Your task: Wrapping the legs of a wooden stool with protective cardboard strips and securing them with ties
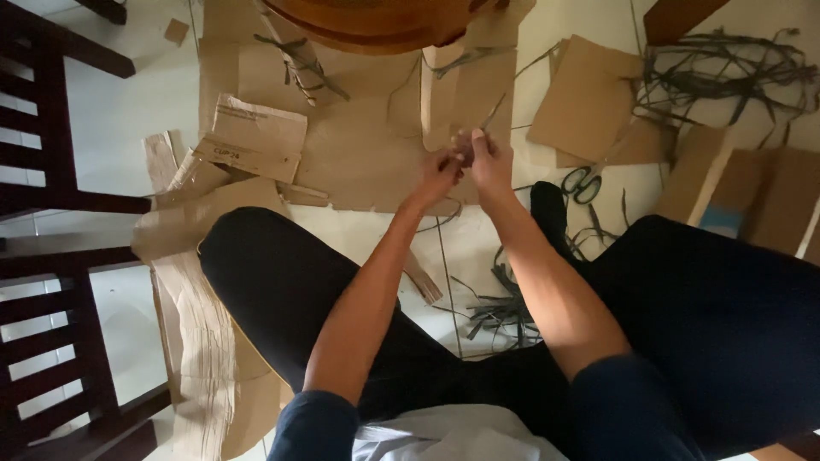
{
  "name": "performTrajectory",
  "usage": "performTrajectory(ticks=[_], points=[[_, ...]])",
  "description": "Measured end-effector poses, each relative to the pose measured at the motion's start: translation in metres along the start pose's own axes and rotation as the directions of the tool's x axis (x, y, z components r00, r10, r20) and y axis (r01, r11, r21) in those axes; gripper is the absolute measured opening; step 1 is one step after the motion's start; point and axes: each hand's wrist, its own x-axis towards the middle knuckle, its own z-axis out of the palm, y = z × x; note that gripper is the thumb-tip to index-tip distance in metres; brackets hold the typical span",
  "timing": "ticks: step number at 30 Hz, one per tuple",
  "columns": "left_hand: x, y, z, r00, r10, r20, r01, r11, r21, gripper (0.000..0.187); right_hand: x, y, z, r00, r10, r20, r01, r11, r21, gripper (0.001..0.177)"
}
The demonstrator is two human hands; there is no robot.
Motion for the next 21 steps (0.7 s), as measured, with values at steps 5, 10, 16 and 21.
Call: performTrajectory(ticks=[5, 10, 16, 21], points=[[-0.01, 0.024, -0.015, 0.994, -0.014, -0.109, 0.039, 0.971, 0.235, 0.022, 0.026, 0.011, -0.006, 0.995, 0.045, 0.094, -0.056, 0.992, 0.114, 0.036], [-0.005, 0.022, -0.031, 0.964, -0.066, -0.257, 0.158, 0.921, 0.357, 0.022, 0.03, -0.011, -0.017, 0.994, 0.104, 0.045, -0.107, 0.991, 0.076, 0.031], [0.009, -0.028, -0.034, 0.964, -0.078, -0.254, 0.174, 0.907, 0.383, 0.023, 0.031, 0.01, -0.04, 0.983, 0.183, 0.032, -0.184, 0.983, 0.028, 0.03], [-0.02, -0.019, -0.026, 0.98, -0.091, -0.177, 0.176, 0.81, 0.559, 0.022, 0.027, 0.083, -0.082, 0.982, 0.188, -0.033, -0.191, 0.971, -0.146, 0.024]])
